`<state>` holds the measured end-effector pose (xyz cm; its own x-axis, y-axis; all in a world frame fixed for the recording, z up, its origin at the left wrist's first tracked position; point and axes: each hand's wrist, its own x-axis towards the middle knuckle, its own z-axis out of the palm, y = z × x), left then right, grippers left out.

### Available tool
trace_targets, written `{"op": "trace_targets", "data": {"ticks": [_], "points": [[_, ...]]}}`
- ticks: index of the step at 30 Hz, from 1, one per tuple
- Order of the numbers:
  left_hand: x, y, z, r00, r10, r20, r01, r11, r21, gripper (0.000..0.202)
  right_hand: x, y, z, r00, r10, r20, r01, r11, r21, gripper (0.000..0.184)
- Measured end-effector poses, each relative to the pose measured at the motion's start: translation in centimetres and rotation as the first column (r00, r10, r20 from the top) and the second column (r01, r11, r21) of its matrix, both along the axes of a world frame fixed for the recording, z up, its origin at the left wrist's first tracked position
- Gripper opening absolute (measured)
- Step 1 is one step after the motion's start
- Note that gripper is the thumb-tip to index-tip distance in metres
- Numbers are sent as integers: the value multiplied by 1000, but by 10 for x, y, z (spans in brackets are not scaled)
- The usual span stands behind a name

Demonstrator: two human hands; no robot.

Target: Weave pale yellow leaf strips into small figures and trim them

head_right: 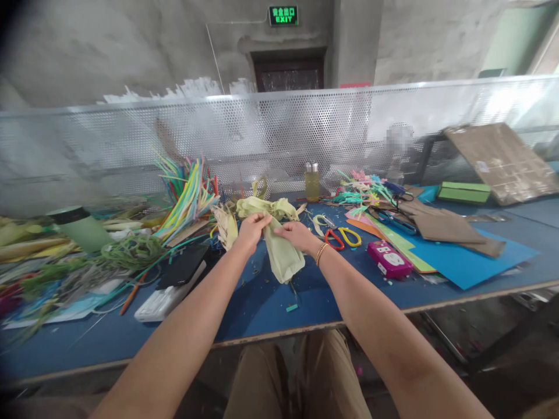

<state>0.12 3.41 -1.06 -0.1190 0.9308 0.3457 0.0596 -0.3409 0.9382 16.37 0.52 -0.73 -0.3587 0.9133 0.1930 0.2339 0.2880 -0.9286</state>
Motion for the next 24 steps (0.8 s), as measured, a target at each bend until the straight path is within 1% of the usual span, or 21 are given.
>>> {"op": "trace_targets", "data": {"ticks": [3, 7, 11, 14, 17, 20, 24], "points": [[-6, 1, 1, 997, 72, 11, -72, 997, 36, 31, -1, -3, 2, 999, 29, -13, -29, 999, -36, 41], [-9, 2, 2, 990, 138, 0, -138, 988, 67, 23, -2, -4, 3, 999, 34, -13, -34, 999, -39, 39], [-10, 3, 2, 980, 195, -42, -191, 978, 84, 26, -1, -1, 2, 999, 41, 1, -41, 999, -35, 38], [-13, 4, 1, 969, 232, -80, -226, 971, 79, 29, -1, 0, 1, 997, 72, -3, -72, 995, -65, 37], [-17, 6, -1, 957, 265, -121, -258, 964, 66, 28, 0, 0, 0, 996, 86, -4, -86, 992, -96, 38], [-20, 8, -3, 943, 297, -150, -293, 955, 52, 25, 0, 1, 0, 997, 78, 8, -77, 993, -94, 37], [-22, 11, -4, 931, 334, -150, -332, 943, 38, 23, 1, -1, 3, 998, 66, 25, -63, 993, -104, 37]]}}
